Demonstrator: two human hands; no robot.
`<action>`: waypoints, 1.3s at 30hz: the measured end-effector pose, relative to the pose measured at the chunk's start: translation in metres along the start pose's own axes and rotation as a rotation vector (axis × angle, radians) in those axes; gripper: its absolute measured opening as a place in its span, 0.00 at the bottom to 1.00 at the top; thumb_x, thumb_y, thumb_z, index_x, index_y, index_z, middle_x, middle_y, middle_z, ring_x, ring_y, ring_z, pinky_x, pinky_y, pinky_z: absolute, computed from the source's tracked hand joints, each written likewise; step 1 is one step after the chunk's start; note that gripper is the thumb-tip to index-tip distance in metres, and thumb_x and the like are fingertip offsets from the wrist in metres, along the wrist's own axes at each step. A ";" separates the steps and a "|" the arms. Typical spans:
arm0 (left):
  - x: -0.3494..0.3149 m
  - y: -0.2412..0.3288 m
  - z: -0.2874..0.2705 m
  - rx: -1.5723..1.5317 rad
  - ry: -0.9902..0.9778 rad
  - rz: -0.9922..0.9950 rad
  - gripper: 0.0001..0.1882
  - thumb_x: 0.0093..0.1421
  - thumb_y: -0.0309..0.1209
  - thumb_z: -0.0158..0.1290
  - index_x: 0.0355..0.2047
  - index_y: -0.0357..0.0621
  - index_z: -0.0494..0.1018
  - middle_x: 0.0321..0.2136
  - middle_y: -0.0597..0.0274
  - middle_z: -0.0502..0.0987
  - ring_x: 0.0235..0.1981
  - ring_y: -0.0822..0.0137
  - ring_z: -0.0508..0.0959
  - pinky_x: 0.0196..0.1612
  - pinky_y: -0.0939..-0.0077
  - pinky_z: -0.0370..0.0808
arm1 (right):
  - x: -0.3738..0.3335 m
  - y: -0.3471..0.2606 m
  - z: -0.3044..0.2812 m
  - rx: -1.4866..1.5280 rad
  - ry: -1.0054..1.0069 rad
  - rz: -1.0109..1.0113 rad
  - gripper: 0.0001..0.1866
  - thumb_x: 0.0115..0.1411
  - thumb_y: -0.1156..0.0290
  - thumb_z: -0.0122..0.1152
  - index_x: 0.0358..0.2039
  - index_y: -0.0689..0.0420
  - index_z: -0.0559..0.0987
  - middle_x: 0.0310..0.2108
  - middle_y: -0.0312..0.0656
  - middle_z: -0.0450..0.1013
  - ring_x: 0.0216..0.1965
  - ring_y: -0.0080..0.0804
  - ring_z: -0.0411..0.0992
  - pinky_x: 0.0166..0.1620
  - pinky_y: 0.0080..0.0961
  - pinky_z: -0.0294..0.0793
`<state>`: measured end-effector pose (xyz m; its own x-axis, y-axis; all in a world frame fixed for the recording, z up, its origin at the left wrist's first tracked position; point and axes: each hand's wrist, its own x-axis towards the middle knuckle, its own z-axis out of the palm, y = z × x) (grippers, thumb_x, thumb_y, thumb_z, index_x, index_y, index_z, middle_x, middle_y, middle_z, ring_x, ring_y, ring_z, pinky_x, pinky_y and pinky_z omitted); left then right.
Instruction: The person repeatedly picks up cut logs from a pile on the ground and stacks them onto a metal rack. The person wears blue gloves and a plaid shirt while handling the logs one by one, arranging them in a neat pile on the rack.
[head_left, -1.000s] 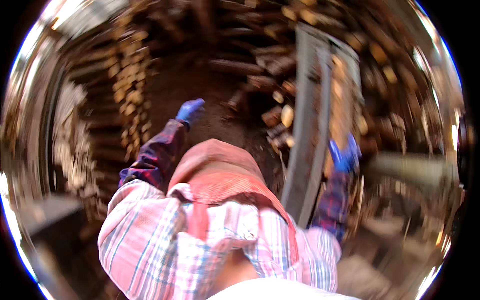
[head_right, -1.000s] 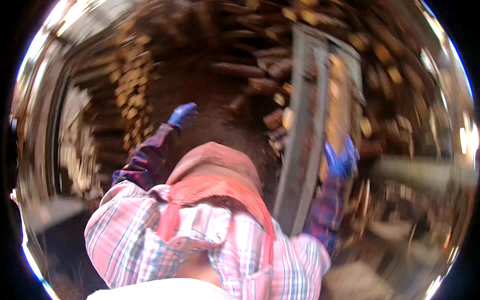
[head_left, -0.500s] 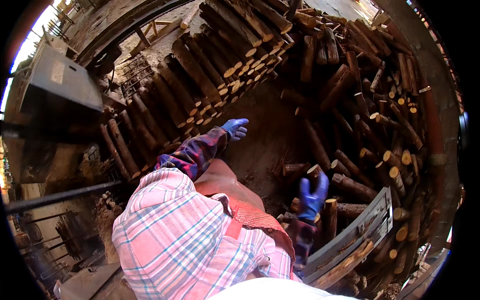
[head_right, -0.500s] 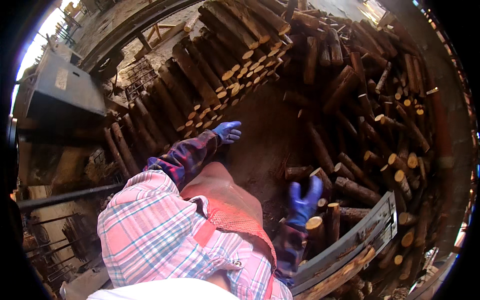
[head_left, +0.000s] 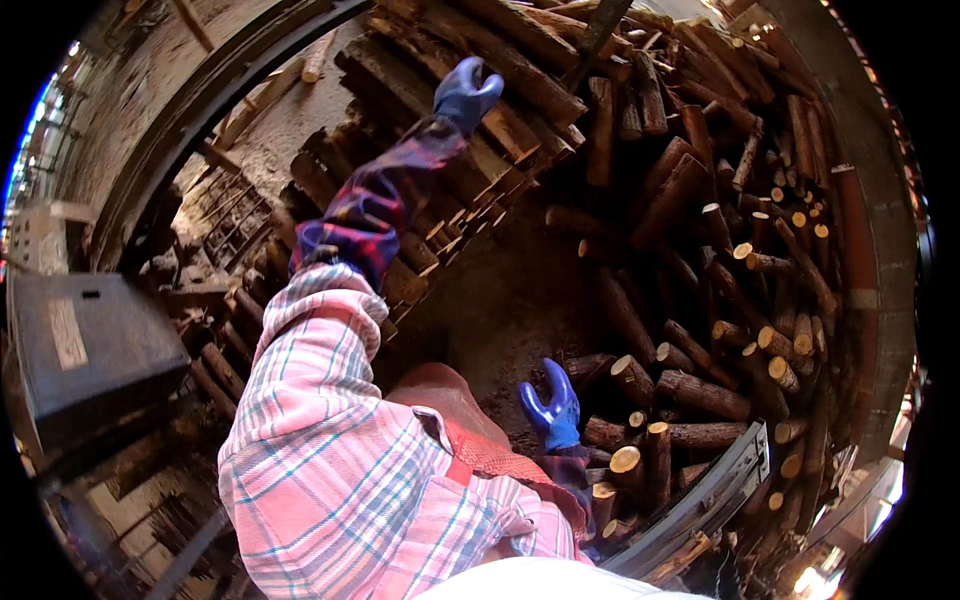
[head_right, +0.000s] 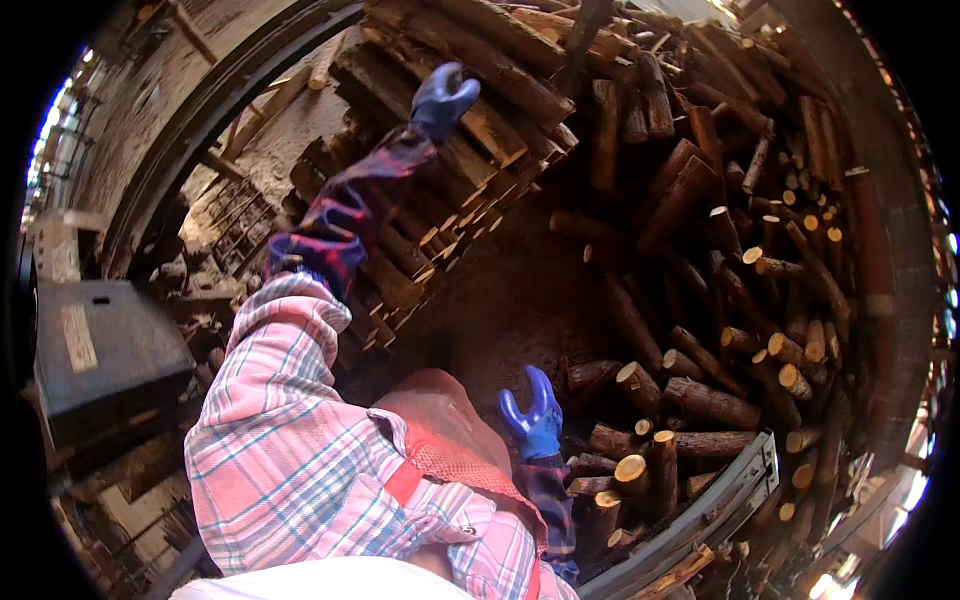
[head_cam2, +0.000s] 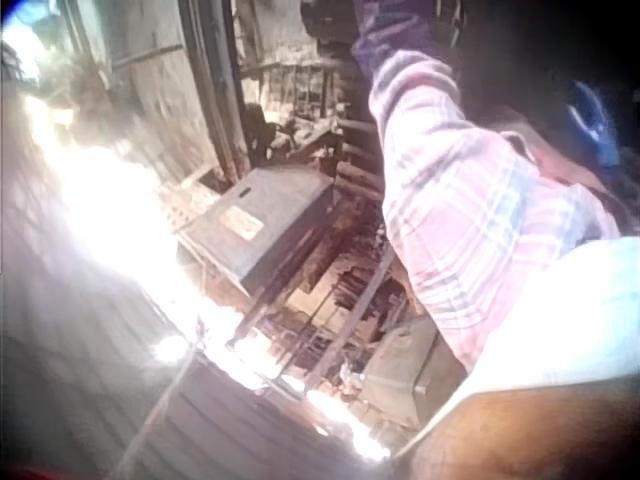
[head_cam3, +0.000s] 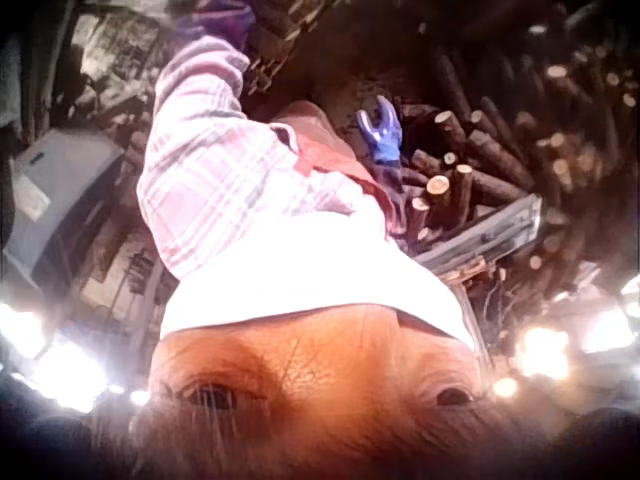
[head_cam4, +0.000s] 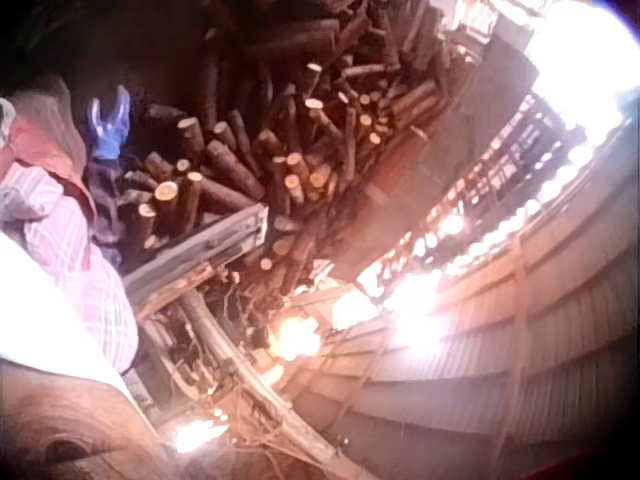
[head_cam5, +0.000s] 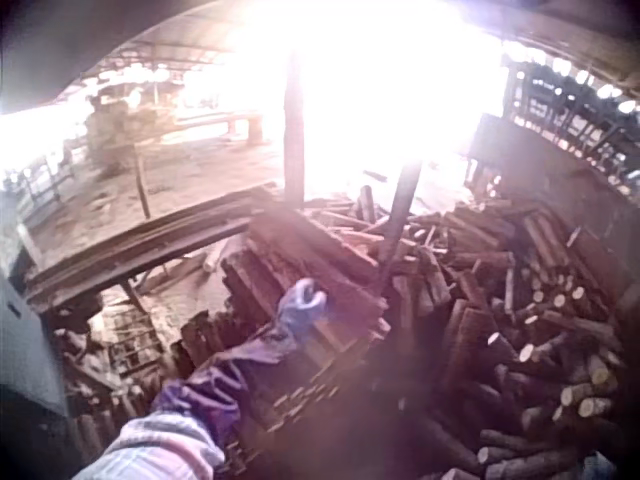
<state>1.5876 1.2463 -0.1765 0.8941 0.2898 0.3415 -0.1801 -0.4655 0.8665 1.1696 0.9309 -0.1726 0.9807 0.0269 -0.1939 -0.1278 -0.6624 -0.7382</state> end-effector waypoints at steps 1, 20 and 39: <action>0.029 0.013 0.009 0.113 0.071 0.226 0.26 0.50 0.43 0.53 0.47 0.45 0.70 0.40 0.50 0.76 0.44 0.51 0.75 0.47 0.65 0.71 | 0.001 0.000 0.000 -0.014 0.014 0.033 0.33 0.48 0.58 0.67 0.51 0.61 0.70 0.51 0.52 0.69 0.52 0.46 0.68 0.54 0.35 0.67; 0.177 0.084 0.075 1.416 -0.388 0.933 0.23 0.57 0.39 0.48 0.55 0.58 0.63 0.42 0.63 0.73 0.46 0.65 0.73 0.53 0.67 0.62 | -0.054 0.071 0.061 0.473 0.180 0.655 0.30 0.51 0.69 0.66 0.53 0.65 0.67 0.46 0.47 0.71 0.47 0.35 0.69 0.51 0.31 0.69; -0.267 0.229 -0.100 0.196 -0.350 1.234 0.22 0.51 0.33 0.52 0.49 0.53 0.71 0.42 0.57 0.72 0.45 0.58 0.74 0.48 0.63 0.74 | 0.128 -0.057 0.021 1.930 -0.696 0.152 0.39 0.60 0.38 0.41 0.59 0.59 0.61 0.52 0.49 0.66 0.52 0.40 0.67 0.56 0.40 0.65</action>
<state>1.2664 1.1459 -0.0324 0.2464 -0.6343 0.7328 -0.9208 -0.3891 -0.0272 1.2997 0.9875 -0.1689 0.7998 0.5876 -0.1231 -0.6001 0.7776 -0.1878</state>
